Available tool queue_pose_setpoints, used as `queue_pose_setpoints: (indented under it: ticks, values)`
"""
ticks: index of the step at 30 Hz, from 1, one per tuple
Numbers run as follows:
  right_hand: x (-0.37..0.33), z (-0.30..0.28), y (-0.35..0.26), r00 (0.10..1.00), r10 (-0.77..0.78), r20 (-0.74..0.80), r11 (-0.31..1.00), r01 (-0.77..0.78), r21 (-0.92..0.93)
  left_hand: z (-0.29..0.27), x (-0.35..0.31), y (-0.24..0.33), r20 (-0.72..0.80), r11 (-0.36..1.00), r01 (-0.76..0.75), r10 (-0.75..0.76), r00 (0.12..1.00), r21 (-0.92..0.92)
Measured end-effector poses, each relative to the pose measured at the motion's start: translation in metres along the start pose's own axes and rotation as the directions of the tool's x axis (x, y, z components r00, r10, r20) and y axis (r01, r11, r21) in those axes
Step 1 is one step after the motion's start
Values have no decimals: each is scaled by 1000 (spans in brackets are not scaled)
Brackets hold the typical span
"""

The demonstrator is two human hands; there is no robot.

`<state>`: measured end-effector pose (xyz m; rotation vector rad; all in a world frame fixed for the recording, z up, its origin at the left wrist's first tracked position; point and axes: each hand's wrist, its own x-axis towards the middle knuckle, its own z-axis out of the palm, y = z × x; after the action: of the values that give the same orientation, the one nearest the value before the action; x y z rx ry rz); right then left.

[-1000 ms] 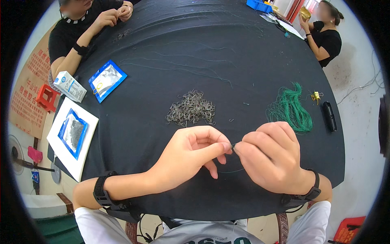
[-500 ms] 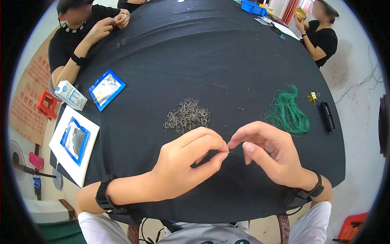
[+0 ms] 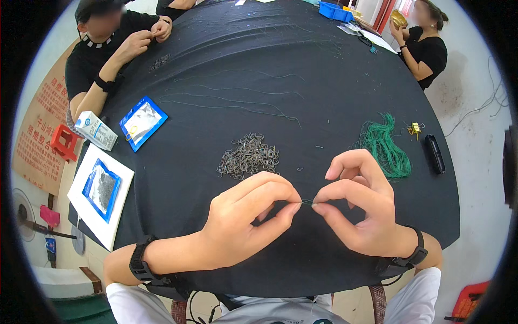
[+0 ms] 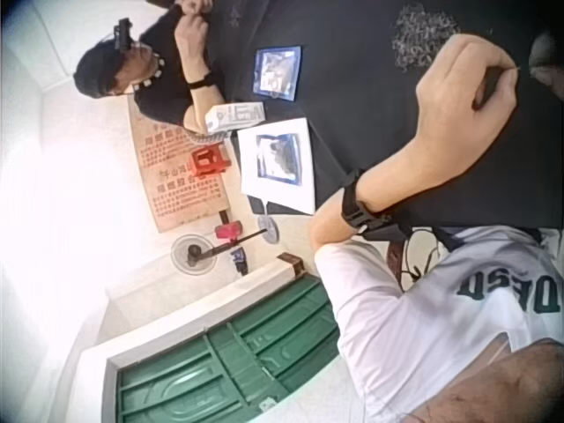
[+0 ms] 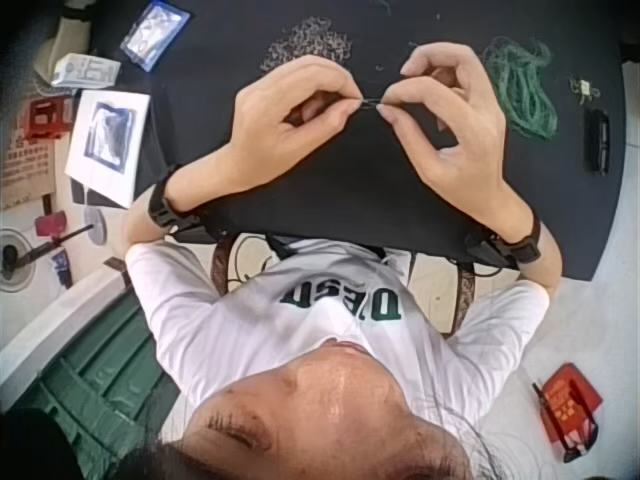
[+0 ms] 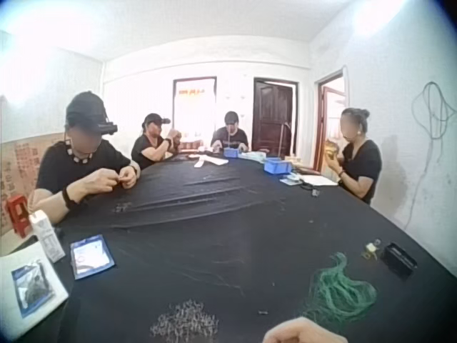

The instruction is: The person threads small metal hooks and components onto a green line by hand at a table.

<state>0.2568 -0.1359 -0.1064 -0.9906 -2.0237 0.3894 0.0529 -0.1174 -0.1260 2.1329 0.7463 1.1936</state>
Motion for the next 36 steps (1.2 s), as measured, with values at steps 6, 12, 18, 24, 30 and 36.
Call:
queue_pose_setpoints:
  ticks: [6, 12, 18, 24, 30, 36]
  values:
    - [-1, -1, 1, 1000, -17, 5, 1000, 16, 17, 0, 0, -1, 0, 1000, 2, -2, 1000, -4]
    - [3, -10, -4, 999, -4, 54, 998, 1, 59, 0, 0, -3, -16, 998, -55, 56, 998, 38]
    - [4, -7, 0, 997, 30, 74, 979, -44, 199, 1, 2, -7, -15, 936, -302, 310, 951, 181]
    - [-3, -1, -2, 873, 313, 375, 721, -475, 505, -1, 1, -7, 33, 877, -417, 422, 906, 238]
    - [-1, -2, -3, 819, 329, 470, 607, -564, 559, 0, 2, -8, 42, 864, -445, 448, 893, 236]
    - [-4, -1, -2, 823, 339, 456, 599, -563, 570, 3, 1, -6, 3, 904, -385, 391, 920, 185]
